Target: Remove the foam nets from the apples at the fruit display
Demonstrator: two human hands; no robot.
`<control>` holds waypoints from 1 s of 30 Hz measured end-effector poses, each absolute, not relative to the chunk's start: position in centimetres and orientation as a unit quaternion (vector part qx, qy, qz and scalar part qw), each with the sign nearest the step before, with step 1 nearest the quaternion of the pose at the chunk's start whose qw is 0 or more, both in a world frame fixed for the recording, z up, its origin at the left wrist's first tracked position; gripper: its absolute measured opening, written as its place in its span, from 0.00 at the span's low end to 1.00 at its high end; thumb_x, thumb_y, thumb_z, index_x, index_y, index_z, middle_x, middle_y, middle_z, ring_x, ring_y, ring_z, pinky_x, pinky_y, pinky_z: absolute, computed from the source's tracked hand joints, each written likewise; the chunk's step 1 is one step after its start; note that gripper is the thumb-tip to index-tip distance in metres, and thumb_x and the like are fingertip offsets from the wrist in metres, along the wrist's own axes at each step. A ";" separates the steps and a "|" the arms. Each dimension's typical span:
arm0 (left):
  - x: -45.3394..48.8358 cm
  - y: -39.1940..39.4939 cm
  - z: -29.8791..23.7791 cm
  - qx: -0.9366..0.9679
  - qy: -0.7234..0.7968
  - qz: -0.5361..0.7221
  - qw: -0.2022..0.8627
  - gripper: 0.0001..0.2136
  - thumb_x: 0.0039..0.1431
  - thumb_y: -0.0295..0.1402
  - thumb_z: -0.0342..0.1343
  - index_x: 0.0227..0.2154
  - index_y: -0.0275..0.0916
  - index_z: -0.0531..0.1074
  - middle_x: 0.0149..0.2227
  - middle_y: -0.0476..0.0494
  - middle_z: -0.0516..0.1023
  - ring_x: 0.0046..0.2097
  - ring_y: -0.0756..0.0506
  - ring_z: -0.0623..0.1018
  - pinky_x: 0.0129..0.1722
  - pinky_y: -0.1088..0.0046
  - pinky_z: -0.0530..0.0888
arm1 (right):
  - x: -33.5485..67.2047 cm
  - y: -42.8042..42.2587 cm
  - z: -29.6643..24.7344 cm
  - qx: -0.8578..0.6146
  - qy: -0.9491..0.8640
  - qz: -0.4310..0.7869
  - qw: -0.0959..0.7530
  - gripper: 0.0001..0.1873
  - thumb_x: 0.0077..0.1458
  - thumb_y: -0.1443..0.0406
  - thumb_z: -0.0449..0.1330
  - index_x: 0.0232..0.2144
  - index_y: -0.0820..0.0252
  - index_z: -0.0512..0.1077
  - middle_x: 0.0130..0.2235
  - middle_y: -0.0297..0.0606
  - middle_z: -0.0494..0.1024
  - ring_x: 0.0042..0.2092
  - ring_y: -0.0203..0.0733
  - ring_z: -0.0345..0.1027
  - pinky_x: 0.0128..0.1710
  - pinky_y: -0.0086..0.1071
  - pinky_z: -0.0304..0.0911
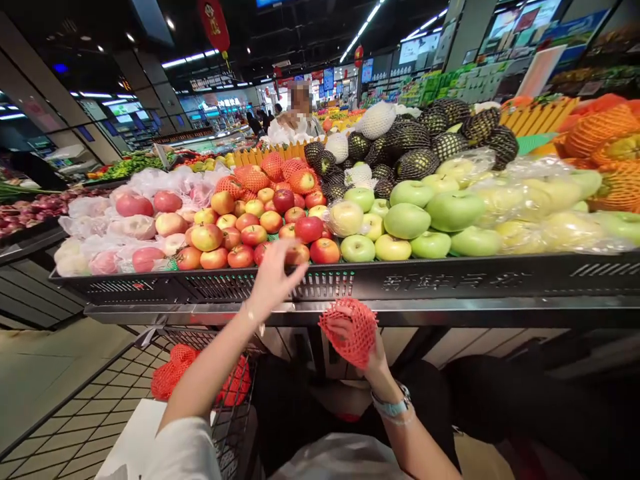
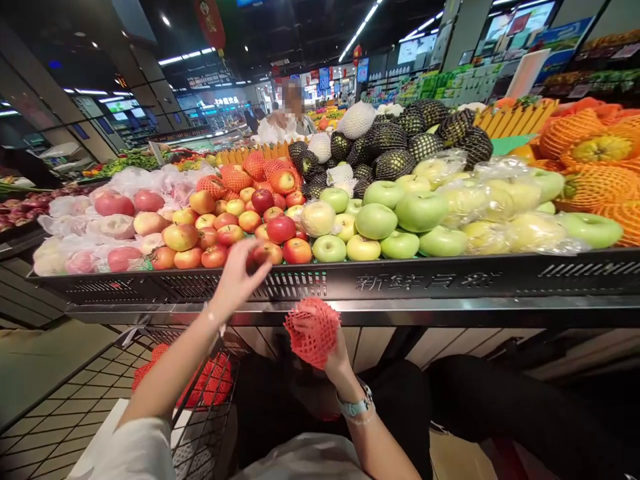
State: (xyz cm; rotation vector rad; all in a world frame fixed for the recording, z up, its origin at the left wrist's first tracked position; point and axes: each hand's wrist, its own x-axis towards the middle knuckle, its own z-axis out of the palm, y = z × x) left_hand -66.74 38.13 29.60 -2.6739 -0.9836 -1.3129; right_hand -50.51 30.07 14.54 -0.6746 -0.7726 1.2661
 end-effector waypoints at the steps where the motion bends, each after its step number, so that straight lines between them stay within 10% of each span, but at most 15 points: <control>1: -65.8 39.6 31.0 -0.851 -0.344 -0.398 0.009 0.20 0.60 0.40 0.54 0.52 0.36 0.65 0.52 0.36 0.70 0.55 0.39 0.69 0.56 0.60 0.65 | -50.3 29.8 14.5 -0.298 -0.345 0.560 0.692 0.32 0.51 0.39 0.52 0.38 0.58 0.77 0.35 0.47 0.82 0.37 0.52 0.78 0.38 0.45 0.74; 7: -61.7 45.7 34.7 -0.859 -0.466 -0.214 0.002 0.26 0.54 0.48 0.58 0.48 0.32 0.69 0.45 0.35 0.75 0.48 0.35 0.75 0.51 0.57 0.69 | -48.8 28.4 14.2 -0.255 -0.313 0.588 0.701 0.28 0.57 0.43 0.50 0.42 0.57 0.74 0.39 0.46 0.82 0.42 0.51 0.78 0.45 0.45 0.73; 11: -62.4 43.9 34.3 -0.844 -0.443 -0.303 0.013 0.27 0.52 0.51 0.58 0.47 0.34 0.70 0.45 0.36 0.76 0.49 0.35 0.74 0.54 0.55 0.67 | -48.1 28.6 13.5 -0.291 -0.320 0.535 0.725 0.31 0.56 0.41 0.48 0.46 0.58 0.71 0.43 0.46 0.80 0.45 0.51 0.76 0.47 0.45 0.71; 17: -65.5 34.3 30.2 -0.717 -0.335 -0.491 -0.364 0.39 0.52 0.66 0.42 0.53 0.38 0.65 0.49 0.36 0.73 0.54 0.36 0.72 0.52 0.56 0.71 | -49.4 28.8 14.2 -0.316 -0.417 0.461 0.717 0.29 0.60 0.44 0.48 0.54 0.55 0.65 0.49 0.46 0.77 0.48 0.52 0.74 0.47 0.49 0.72; 21: -66.7 29.8 27.0 -0.619 -0.311 -0.441 -0.572 0.36 0.46 0.60 0.58 0.54 0.42 0.65 0.52 0.38 0.71 0.53 0.37 0.73 0.50 0.61 0.73 | -51.0 28.4 15.4 -0.330 -0.507 0.351 0.715 0.37 0.43 0.55 0.70 0.54 0.54 0.65 0.55 0.44 0.72 0.57 0.54 0.66 0.59 0.49 0.62; 26: -68.1 30.6 24.3 -0.602 -0.308 -0.456 -0.579 0.36 0.39 0.43 0.72 0.53 0.47 0.63 0.50 0.43 0.71 0.49 0.43 0.75 0.49 0.67 0.72 | -53.1 28.4 16.1 -0.357 -0.610 0.244 0.664 0.39 0.44 0.59 0.70 0.58 0.51 0.61 0.58 0.44 0.68 0.58 0.57 0.64 0.60 0.54 0.59; 30: -69.1 31.4 22.3 -0.654 -0.307 -0.441 -0.533 0.37 0.35 0.48 0.72 0.50 0.42 0.65 0.49 0.40 0.71 0.49 0.40 0.73 0.50 0.65 0.70 | -53.9 28.9 16.8 -0.349 -0.668 0.182 0.632 0.39 0.44 0.64 0.70 0.58 0.53 0.60 0.60 0.45 0.65 0.61 0.57 0.59 0.62 0.54 0.55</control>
